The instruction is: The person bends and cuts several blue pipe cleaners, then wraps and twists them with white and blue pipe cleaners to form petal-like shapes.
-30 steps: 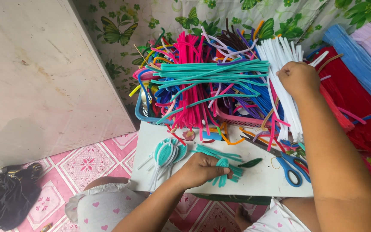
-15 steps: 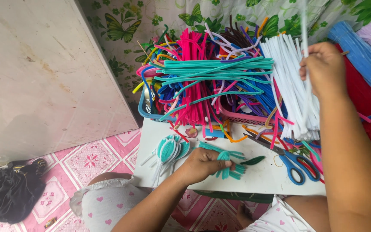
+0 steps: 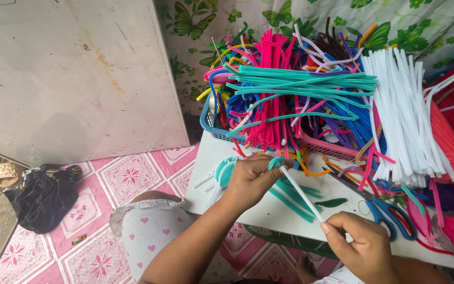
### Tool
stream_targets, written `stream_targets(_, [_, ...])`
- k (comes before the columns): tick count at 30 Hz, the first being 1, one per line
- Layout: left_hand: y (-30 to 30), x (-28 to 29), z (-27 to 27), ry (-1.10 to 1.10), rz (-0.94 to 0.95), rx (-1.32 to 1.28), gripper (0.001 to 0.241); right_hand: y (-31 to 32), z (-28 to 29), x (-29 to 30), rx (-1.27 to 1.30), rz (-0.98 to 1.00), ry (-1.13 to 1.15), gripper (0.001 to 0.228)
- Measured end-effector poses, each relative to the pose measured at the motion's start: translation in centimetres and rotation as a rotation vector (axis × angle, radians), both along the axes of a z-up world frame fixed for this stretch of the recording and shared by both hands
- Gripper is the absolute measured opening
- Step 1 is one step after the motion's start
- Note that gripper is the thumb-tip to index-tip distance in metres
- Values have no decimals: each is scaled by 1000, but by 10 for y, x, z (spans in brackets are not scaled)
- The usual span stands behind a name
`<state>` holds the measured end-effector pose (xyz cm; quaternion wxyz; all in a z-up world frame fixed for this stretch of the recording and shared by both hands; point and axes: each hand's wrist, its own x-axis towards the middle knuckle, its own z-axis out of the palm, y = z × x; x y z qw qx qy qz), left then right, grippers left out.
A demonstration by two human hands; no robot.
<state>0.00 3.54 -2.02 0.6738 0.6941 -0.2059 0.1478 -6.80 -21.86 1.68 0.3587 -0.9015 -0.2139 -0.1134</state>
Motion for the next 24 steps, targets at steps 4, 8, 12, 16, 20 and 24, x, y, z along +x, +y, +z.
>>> stream_targets(4, [-1,1,5,-150,105,117,19,4,-2,0,-2,27,26,23])
stream_targets(8, [-1,-1,12,-255,152,175,19,10,-1,1,-4,57,-32,21])
stream_targets(12, [-1,-3,20,-278,198,211,18,18,3,2,-4,73,-50,18])
stream_targets(16, [-5,-8,14,-338,195,297,18,29,5,8,4,69,-36,17])
stream_targets(20, [-18,-21,12,-348,129,408,17,42,8,19,143,7,170,20])
stream_targets(24, [-10,-16,17,-515,216,541,12,14,-18,19,613,94,601,22])
